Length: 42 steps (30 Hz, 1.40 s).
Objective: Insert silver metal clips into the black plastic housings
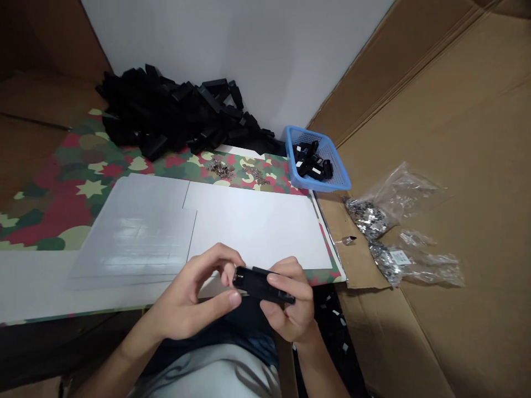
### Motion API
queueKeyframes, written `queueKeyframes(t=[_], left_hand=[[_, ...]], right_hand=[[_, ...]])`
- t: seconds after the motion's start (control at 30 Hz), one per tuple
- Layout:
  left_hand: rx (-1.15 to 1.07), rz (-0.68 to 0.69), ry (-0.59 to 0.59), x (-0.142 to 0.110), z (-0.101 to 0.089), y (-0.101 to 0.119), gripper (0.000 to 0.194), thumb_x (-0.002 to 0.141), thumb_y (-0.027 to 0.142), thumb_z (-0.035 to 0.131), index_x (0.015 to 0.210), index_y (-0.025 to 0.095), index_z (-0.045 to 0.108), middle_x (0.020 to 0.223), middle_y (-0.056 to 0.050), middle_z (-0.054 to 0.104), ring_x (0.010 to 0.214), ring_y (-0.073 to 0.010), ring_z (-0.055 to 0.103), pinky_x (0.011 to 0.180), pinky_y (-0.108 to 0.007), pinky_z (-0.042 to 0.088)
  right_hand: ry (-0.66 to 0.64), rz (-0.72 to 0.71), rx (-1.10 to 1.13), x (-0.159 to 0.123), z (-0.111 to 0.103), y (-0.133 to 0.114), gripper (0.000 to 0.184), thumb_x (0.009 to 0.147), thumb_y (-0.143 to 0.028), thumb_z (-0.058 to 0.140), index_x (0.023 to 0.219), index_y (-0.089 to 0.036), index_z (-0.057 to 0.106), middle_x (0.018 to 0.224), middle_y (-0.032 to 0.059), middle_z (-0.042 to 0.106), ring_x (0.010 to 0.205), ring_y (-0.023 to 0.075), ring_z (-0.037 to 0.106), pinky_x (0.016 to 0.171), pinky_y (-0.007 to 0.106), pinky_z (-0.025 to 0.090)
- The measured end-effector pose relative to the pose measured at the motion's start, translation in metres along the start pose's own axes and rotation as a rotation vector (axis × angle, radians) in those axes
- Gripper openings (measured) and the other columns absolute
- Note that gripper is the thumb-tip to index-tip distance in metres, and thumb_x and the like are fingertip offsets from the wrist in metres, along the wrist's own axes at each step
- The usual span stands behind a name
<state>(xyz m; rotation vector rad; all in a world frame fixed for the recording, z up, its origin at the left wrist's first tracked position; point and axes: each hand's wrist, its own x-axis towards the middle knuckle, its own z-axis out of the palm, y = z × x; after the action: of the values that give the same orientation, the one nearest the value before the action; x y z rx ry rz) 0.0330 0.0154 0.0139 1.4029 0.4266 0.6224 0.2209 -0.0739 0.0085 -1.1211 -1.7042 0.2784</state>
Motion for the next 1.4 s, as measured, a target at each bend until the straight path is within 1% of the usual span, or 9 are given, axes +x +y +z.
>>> queueKeyframes(t=[0.1,0.2,0.33,0.43,0.53,0.67,1.03,1.3,1.4], left_hand=[[0.276,0.073,0.023,-0.006,-0.003,0.006,0.015,0.092,0.021,0.057,0.105,0.027,0.053,0.085,0.003,0.053,0.077,-0.0123,0.049,0.073,-0.023,0.04],[0.528,0.118,-0.069,-0.01,-0.003,0.012,0.02,0.091,0.017,0.057,0.108,0.026,0.051,0.095,0.001,0.056,0.088,-0.0147,0.051,0.078,-0.026,0.04],[0.705,0.126,-0.176,-0.014,0.002,0.015,0.017,0.092,0.016,0.054,0.107,0.024,0.052,0.099,-0.001,0.056,0.094,-0.0178,0.05,0.082,-0.03,0.039],[0.72,0.12,-0.183,-0.016,0.005,0.014,0.014,0.093,0.016,0.052,0.105,0.023,0.052,0.097,-0.002,0.055,0.091,-0.0184,0.05,0.08,-0.032,0.039],[0.721,0.125,-0.186,-0.017,0.008,0.012,0.017,0.094,0.015,0.051,0.108,0.023,0.051,0.096,-0.002,0.054,0.09,-0.0186,0.05,0.079,-0.033,0.038],[0.728,0.129,-0.186,-0.018,0.009,0.011,0.021,0.093,0.013,0.051,0.111,0.024,0.05,0.096,-0.001,0.054,0.09,-0.0186,0.049,0.078,-0.033,0.038],[0.72,0.134,-0.201,-0.017,0.01,0.012,0.019,0.092,0.012,0.051,0.109,0.023,0.052,0.094,-0.003,0.055,0.088,-0.0191,0.05,0.077,-0.032,0.039],[0.678,0.138,-0.186,-0.018,0.012,0.012,0.025,0.093,0.01,0.05,0.114,0.024,0.052,0.094,-0.003,0.054,0.086,-0.0175,0.049,0.075,-0.029,0.041],[0.675,0.135,-0.182,-0.019,0.012,0.012,0.022,0.093,0.011,0.05,0.11,0.023,0.053,0.094,-0.004,0.054,0.086,-0.0179,0.049,0.074,-0.029,0.042]], right_hand=[[-0.145,0.17,0.129,-0.006,-0.005,0.001,0.036,0.097,-0.049,0.045,0.128,-0.031,0.045,0.099,0.0047,0.054,0.087,0.0201,0.054,0.074,0.035,0.048],[-0.308,0.388,0.181,-0.005,-0.009,-0.003,0.042,0.094,-0.061,0.041,0.119,-0.028,0.05,0.102,0.0044,0.054,0.093,0.0197,0.055,0.081,0.034,0.046],[-0.548,0.568,0.178,0.006,-0.009,-0.009,0.021,0.094,-0.045,0.049,0.097,-0.024,0.051,0.092,0.0011,0.054,0.089,0.0189,0.054,0.082,0.033,0.042],[-0.616,0.666,0.204,0.013,-0.007,-0.011,0.011,0.089,-0.034,0.05,0.094,-0.024,0.048,0.09,0.0001,0.053,0.085,0.0181,0.052,0.08,0.032,0.041],[-0.663,0.704,0.234,0.015,-0.007,-0.011,0.012,0.086,-0.03,0.05,0.096,-0.024,0.047,0.092,0.0003,0.053,0.085,0.0184,0.052,0.08,0.032,0.04],[-0.649,0.729,0.257,0.012,-0.006,-0.011,0.013,0.085,-0.03,0.052,0.095,-0.024,0.048,0.09,-0.0001,0.053,0.084,0.0185,0.052,0.077,0.031,0.04],[-0.476,0.727,0.349,0.004,0.002,-0.01,0.008,0.079,-0.026,0.055,0.083,-0.023,0.049,0.077,-0.0034,0.053,0.071,0.0146,0.05,0.065,0.026,0.037],[-0.445,0.736,0.333,0.004,0.002,-0.014,0.008,0.076,-0.026,0.054,0.08,-0.023,0.048,0.072,-0.0039,0.051,0.066,0.0139,0.049,0.062,0.026,0.036],[-0.45,0.744,0.335,0.004,0.003,-0.013,0.007,0.076,-0.026,0.054,0.079,-0.023,0.049,0.072,-0.004,0.051,0.066,0.0137,0.049,0.062,0.026,0.037]])
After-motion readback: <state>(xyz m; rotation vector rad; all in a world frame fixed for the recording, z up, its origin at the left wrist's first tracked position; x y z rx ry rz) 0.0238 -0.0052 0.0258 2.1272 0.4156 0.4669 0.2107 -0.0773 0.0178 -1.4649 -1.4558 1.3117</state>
